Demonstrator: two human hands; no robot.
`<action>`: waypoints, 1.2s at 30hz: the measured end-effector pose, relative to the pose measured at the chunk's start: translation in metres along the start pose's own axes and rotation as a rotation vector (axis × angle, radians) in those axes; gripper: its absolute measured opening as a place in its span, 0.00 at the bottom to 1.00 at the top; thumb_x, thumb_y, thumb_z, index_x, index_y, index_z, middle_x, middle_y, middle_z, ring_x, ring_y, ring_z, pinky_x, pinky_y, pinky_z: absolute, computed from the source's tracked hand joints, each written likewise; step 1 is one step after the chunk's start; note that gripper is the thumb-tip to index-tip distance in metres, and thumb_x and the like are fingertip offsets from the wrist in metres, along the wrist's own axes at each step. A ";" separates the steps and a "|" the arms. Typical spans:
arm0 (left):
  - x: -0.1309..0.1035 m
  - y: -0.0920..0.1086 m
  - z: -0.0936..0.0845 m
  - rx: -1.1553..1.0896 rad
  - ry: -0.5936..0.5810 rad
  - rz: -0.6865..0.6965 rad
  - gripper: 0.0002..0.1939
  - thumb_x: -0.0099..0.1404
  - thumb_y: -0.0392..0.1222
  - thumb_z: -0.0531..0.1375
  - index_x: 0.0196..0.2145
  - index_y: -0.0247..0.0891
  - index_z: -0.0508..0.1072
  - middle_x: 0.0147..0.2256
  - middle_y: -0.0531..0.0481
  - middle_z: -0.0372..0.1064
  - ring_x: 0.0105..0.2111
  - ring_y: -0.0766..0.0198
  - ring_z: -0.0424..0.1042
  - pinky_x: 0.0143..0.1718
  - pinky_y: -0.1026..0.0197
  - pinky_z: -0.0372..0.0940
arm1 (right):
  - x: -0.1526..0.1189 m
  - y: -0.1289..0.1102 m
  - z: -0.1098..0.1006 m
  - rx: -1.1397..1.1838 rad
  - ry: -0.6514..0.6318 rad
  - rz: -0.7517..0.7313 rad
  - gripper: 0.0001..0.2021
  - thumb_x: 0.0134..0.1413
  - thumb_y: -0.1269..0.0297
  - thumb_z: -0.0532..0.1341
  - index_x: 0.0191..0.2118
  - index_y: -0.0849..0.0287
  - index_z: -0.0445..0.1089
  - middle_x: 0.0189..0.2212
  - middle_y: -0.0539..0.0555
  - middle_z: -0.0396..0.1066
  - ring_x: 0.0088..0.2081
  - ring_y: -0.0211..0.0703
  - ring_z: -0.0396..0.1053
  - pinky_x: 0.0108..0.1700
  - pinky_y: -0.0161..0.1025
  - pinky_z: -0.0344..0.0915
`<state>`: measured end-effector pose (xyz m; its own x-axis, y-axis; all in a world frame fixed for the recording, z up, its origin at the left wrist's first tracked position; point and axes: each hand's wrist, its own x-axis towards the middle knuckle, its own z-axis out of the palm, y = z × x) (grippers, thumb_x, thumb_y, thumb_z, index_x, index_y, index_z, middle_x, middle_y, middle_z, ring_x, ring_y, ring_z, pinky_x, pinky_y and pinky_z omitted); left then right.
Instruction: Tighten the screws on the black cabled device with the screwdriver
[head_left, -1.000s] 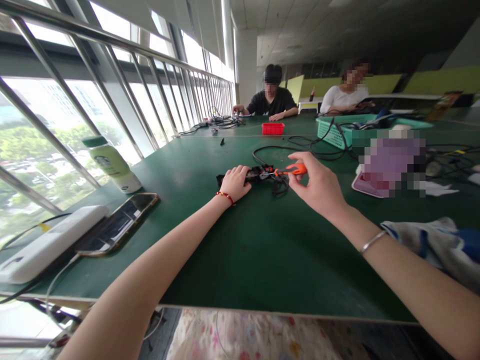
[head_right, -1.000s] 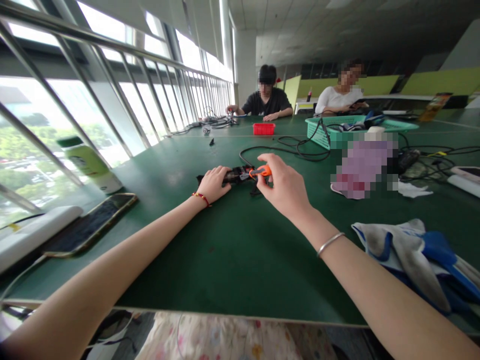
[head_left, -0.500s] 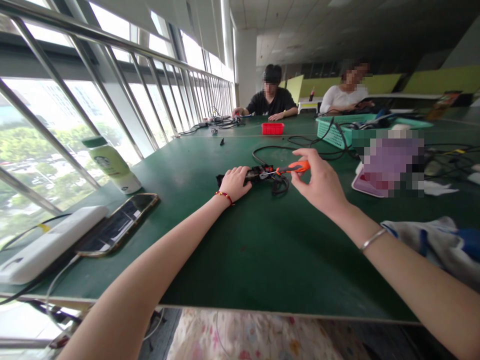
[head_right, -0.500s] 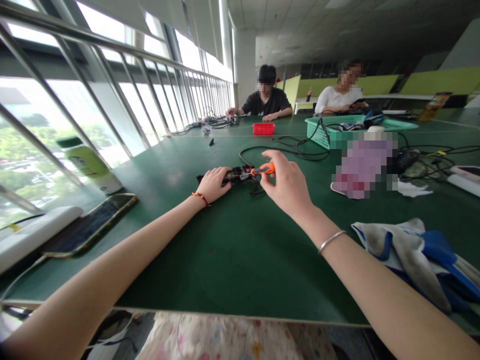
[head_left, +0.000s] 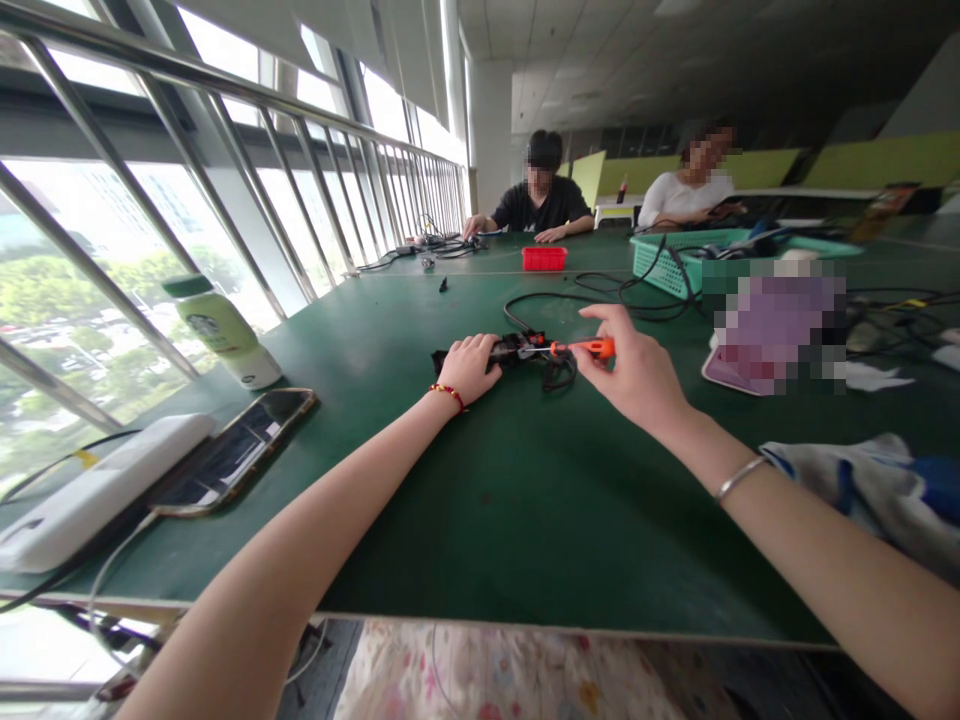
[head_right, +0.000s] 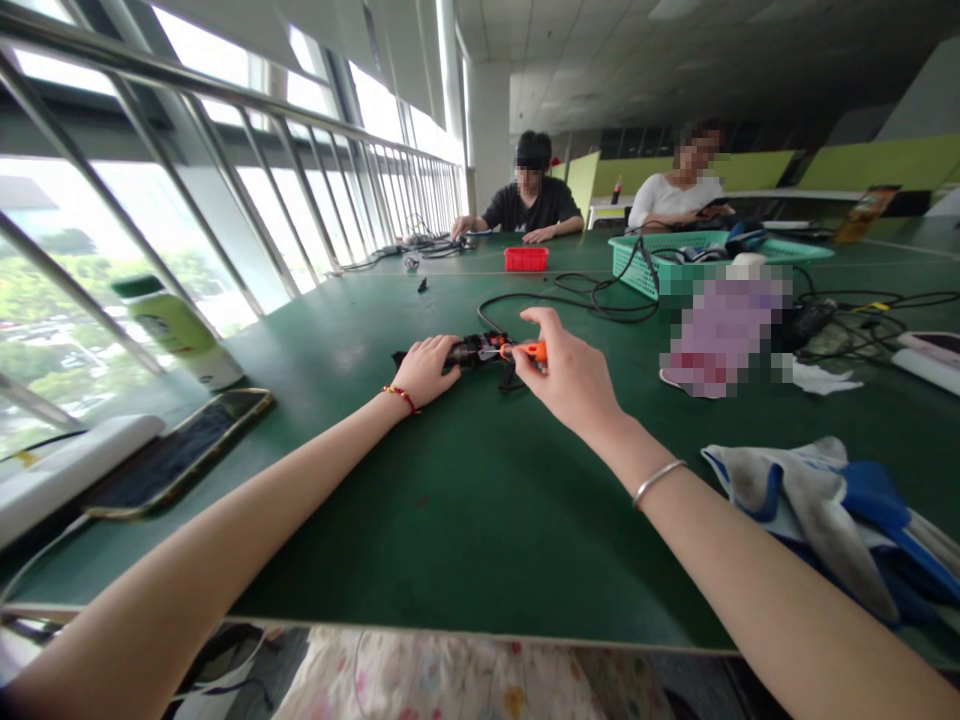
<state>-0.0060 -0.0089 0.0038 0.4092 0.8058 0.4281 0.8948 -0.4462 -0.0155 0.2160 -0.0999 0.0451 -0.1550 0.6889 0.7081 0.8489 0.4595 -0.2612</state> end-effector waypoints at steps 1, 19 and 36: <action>0.000 0.000 0.000 0.002 0.000 0.001 0.20 0.62 0.41 0.52 0.52 0.37 0.64 0.47 0.43 0.69 0.48 0.53 0.67 0.50 0.53 0.60 | 0.000 0.000 0.000 0.026 0.028 -0.028 0.20 0.55 0.60 0.54 0.53 0.58 0.60 0.35 0.55 0.73 0.30 0.44 0.70 0.29 0.37 0.60; 0.000 -0.001 0.001 0.014 -0.005 0.000 0.21 0.62 0.41 0.52 0.53 0.35 0.64 0.48 0.42 0.69 0.48 0.53 0.67 0.50 0.53 0.60 | 0.002 0.004 -0.001 0.032 0.000 -0.021 0.19 0.53 0.63 0.54 0.52 0.58 0.62 0.35 0.55 0.73 0.29 0.43 0.70 0.32 0.37 0.61; -0.001 -0.002 -0.001 -0.002 0.029 0.036 0.20 0.60 0.40 0.54 0.50 0.37 0.65 0.46 0.44 0.70 0.46 0.54 0.68 0.48 0.55 0.61 | 0.000 0.001 0.000 0.005 0.031 -0.117 0.15 0.53 0.64 0.55 0.48 0.58 0.66 0.30 0.52 0.73 0.30 0.42 0.70 0.34 0.36 0.62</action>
<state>-0.0082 -0.0093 0.0047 0.4358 0.7777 0.4531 0.8793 -0.4752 -0.0300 0.2163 -0.0991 0.0450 -0.2373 0.6127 0.7539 0.8234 0.5387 -0.1786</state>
